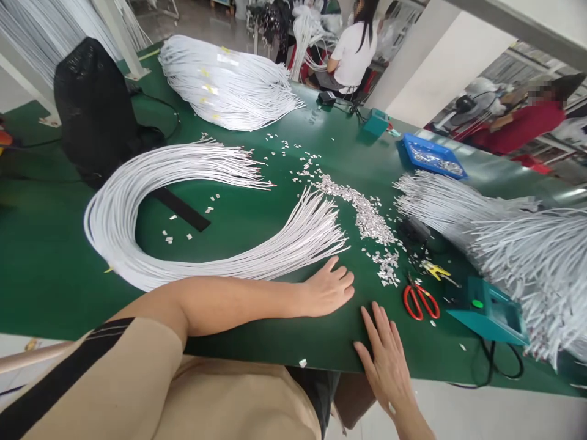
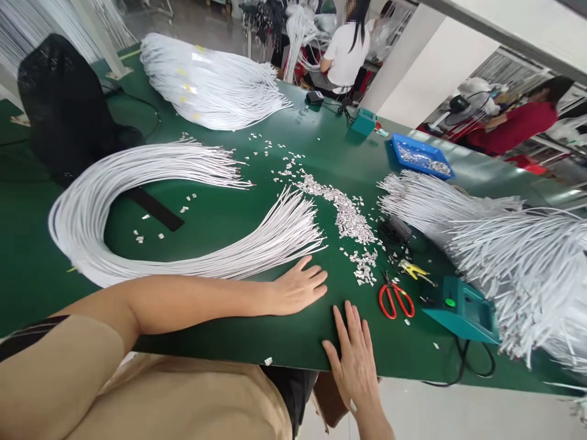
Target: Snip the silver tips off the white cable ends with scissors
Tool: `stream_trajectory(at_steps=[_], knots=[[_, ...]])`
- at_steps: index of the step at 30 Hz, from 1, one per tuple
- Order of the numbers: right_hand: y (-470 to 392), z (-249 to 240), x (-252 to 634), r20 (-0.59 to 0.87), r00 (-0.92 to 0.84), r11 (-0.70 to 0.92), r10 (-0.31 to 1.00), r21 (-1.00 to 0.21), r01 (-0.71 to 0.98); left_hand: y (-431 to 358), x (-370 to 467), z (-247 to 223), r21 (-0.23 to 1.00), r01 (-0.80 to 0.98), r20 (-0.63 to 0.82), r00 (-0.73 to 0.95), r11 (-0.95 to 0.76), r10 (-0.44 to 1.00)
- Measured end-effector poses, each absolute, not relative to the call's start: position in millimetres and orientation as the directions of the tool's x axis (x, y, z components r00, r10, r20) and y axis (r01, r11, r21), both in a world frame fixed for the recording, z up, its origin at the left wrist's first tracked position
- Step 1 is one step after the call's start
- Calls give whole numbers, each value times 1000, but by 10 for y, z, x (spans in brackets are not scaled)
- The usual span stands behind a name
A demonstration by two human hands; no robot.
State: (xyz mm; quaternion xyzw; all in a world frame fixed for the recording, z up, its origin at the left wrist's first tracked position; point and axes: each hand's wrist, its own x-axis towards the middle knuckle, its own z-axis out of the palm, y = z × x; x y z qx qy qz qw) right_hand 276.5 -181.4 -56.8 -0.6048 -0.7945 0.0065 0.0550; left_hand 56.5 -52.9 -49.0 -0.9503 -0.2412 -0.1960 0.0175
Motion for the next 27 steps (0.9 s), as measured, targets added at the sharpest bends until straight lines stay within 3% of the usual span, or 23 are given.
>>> stream_trajectory(at_steps=[3,7,9,11,13,17,20,23,27], knots=[[-1374,-618,2927,34,-307,309,951,-58,949,-512,668,-239,151,523,316,778,-839,542],[-675,-587,3036,-12,-356,353,934,-104,930,-988,462,-70,383,145,324,904,-912,280],[-345,-575,3035,-23,-353,348,935,-123,929,-1214,251,-207,421,-20,350,926,-907,142],[-46,-545,3001,-12,-295,292,955,-120,949,-1246,72,-428,363,-94,370,928,-927,51],[200,-461,2935,-21,-223,220,975,-96,971,-1058,-5,-604,271,-55,342,939,-961,43],[489,-132,2758,-3,-80,80,997,-10,997,-424,183,-525,98,277,355,888,-956,293],[553,100,2648,23,-21,21,1000,37,999,-296,487,-122,171,339,501,779,-925,378],[523,234,2566,-17,16,-16,1000,11,1000,-659,803,309,259,134,683,675,-957,279],[373,357,2439,-45,67,-71,997,-84,994,-1161,1175,526,150,-338,738,664,-929,-122]])
